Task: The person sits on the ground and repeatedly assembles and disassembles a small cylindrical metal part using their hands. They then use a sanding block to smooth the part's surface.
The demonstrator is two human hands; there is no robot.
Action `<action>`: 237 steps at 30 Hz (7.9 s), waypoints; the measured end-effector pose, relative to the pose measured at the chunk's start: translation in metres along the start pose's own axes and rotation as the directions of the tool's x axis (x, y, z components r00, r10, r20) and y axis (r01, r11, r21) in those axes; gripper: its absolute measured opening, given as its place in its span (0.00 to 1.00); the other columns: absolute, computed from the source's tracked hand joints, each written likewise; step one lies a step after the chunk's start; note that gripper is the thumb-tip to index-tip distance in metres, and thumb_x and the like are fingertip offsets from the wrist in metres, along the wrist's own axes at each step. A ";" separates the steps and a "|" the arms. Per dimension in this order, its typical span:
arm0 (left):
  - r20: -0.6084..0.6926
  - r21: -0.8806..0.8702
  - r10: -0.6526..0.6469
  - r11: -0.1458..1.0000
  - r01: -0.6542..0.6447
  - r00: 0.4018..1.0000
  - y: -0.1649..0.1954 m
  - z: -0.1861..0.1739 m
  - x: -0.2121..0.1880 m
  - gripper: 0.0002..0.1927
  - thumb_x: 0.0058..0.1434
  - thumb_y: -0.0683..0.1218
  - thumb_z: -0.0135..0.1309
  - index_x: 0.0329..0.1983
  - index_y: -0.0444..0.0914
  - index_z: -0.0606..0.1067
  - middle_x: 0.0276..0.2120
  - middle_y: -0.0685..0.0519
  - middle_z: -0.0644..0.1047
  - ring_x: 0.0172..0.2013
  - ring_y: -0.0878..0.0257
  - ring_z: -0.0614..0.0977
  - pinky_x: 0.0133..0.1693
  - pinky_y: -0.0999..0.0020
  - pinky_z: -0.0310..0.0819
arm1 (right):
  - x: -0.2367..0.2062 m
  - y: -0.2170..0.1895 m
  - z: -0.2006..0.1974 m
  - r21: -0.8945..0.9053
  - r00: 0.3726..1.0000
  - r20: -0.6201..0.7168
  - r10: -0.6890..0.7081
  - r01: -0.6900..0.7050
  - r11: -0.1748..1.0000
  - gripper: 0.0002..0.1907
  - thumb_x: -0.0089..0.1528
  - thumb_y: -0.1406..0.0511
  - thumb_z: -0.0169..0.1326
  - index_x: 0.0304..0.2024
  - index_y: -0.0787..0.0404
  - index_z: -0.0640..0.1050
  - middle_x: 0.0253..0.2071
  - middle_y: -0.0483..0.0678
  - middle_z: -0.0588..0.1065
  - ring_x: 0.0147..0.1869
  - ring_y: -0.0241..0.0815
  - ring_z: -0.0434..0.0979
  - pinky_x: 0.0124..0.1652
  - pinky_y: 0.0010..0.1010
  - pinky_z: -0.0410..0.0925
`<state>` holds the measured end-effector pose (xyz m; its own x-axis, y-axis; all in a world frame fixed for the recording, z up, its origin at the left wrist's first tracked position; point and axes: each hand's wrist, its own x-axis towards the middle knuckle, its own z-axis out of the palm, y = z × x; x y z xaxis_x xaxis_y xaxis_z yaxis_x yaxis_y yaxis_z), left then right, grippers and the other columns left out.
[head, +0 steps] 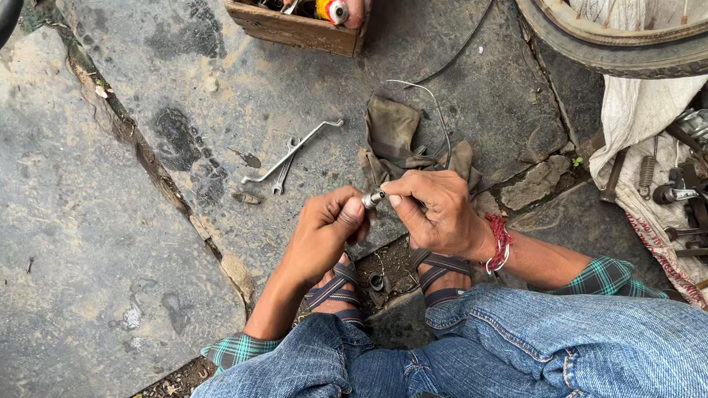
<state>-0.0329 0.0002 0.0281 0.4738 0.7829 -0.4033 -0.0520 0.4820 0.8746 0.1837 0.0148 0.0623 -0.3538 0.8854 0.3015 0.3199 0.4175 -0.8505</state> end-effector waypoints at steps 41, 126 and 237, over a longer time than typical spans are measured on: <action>-0.237 0.571 0.508 0.763 -0.305 0.828 0.010 0.016 -0.001 0.13 0.60 0.49 0.64 0.38 0.35 0.78 0.25 0.53 0.79 0.27 0.64 0.81 0.32 0.67 0.74 | 0.003 -0.019 0.000 -0.015 0.968 -0.011 0.251 -0.252 0.968 0.06 0.64 0.72 0.55 0.43 0.68 0.79 0.24 0.49 0.77 0.25 0.33 0.78 0.24 0.28 0.65; -0.093 0.102 0.035 0.994 -0.025 0.995 0.006 0.004 0.005 0.26 0.71 0.59 0.47 0.35 0.32 0.81 0.17 0.60 0.65 0.21 0.71 0.64 0.26 0.71 0.57 | -0.004 -0.001 0.008 0.039 0.976 -0.056 0.211 -0.209 0.977 0.05 0.64 0.71 0.57 0.41 0.67 0.81 0.29 0.49 0.79 0.31 0.34 0.81 0.31 0.26 0.69; 0.169 0.984 0.868 -0.124 -0.125 0.467 0.030 0.022 -0.003 0.07 0.63 0.39 0.63 0.42 0.32 0.78 0.25 0.54 0.74 0.25 0.61 0.73 0.35 0.63 0.70 | 0.001 -0.013 0.017 0.073 0.910 -0.079 0.408 -0.403 0.912 0.07 0.65 0.72 0.55 0.44 0.67 0.80 0.29 0.48 0.80 0.29 0.30 0.78 0.28 0.25 0.68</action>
<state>-0.0164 0.0033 0.0620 0.3244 0.7175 0.6164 0.8128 -0.5447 0.2064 0.1636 0.0070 0.0664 -0.1214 0.9919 -0.0386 0.3704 0.0092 -0.9288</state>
